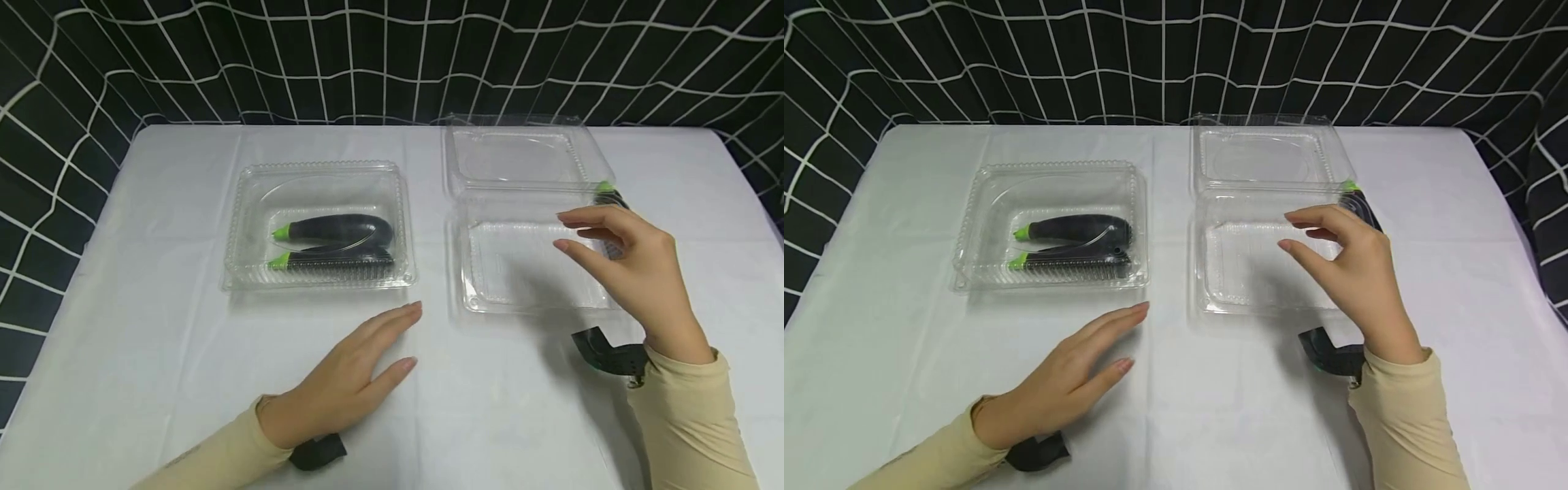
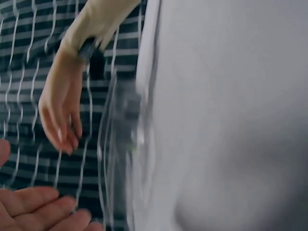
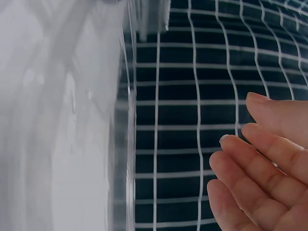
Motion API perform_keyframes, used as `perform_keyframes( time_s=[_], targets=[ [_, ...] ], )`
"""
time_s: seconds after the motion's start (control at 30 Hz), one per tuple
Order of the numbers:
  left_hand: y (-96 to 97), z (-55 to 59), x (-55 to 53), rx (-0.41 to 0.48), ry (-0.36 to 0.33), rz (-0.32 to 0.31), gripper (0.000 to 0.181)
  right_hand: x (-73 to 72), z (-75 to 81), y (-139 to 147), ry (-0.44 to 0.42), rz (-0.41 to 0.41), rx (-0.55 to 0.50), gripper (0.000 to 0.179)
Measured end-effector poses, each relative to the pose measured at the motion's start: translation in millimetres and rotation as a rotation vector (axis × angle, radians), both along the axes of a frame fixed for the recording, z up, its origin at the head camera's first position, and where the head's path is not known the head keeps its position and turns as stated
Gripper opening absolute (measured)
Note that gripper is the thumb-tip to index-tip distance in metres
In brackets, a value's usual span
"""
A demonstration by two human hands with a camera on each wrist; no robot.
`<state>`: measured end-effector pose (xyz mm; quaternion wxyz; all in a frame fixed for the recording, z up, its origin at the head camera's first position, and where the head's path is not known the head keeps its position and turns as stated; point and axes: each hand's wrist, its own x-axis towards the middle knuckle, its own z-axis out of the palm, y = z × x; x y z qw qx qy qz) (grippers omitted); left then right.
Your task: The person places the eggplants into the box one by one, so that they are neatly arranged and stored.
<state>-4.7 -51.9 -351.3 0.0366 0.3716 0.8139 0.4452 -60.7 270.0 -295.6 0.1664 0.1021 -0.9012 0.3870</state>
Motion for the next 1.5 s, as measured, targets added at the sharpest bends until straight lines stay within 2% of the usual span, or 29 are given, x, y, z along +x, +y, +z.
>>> perform_keyframes(
  time_s=[0.1, 0.17, 0.33, 0.43, 0.5, 0.6, 0.7, 0.9, 1.07, 1.2, 1.33, 1.4, 1.43, 1.5],
  targets=[
    [23.3, 1.7, -6.4, -0.023, 0.025, -0.057, 0.055, 1.8, 1.8, 13.0, -0.045, -0.057, -0.024, 0.032],
    [39.2, 1.5, -11.8, -0.072, 0.043, -0.076, 0.059, 2.4, 2.7, 21.8, -0.062, -0.089, -0.024, 0.031],
    [73.9, 0.9, -23.5, -0.268, 0.145, -0.093, 0.064, 2.4, 5.6, 42.5, -0.074, -0.135, -0.026, 0.029],
    [87.9, 2.3, -31.5, -0.361, 0.214, -0.056, 0.065, 2.2, 6.5, 55.1, -0.084, -0.17, -0.038, 0.03],
    [94.6, 3.3, -38.6, -0.386, 0.225, -0.015, 0.065, 2.1, 6.4, 64.6, -0.103, -0.218, -0.036, 0.03],
    [104.2, 2.8, -51.1, -0.377, 0.207, 0.032, 0.065, 3.7, 4.4, 80.6, -0.169, -0.319, 0.014, 0.032],
    [111.1, -0.2, -62.2, -0.363, 0.176, 0.069, 0.064, 4.4, -0.7, 96.0, -0.244, -0.374, 0.044, 0.036],
    [114.8, -6.3, -73.2, -0.397, 0.151, 0.145, 0.063, 0.5, -17.9, 127.5, -0.301, -0.313, -0.039, 0.034],
    [113.9, -6.5, -75.7, -0.407, 0.171, 0.154, 0.061, 0.6, -27.7, 149.0, -0.356, -0.312, -0.018, 0.036],
    [113.7, -7.6, -76.9, -0.426, 0.196, 0.165, 0.06, -2.9, -37.9, 156.9, -0.391, -0.317, -0.048, 0.039],
    [113.6, -10.0, -78.1, -0.435, 0.209, 0.194, 0.059, -20.2, -79.8, 187.6, -0.421, -0.291, -0.049, 0.046],
    [113.0, -11.1, -79.0, -0.432, 0.214, 0.206, 0.058, -24.8, -90.9, 193.1, -0.433, -0.272, -0.048, 0.05],
    [112.6, -11.4, -79.5, -0.432, 0.216, 0.21, 0.058, -25.2, -92.4, 192.3, -0.437, -0.261, -0.049, 0.052],
    [111.7, -11.3, -80.5, -0.432, 0.216, 0.212, 0.057, -21.2, -79.4, 175.1, -0.46, -0.249, -0.049, 0.056]
  ],
)
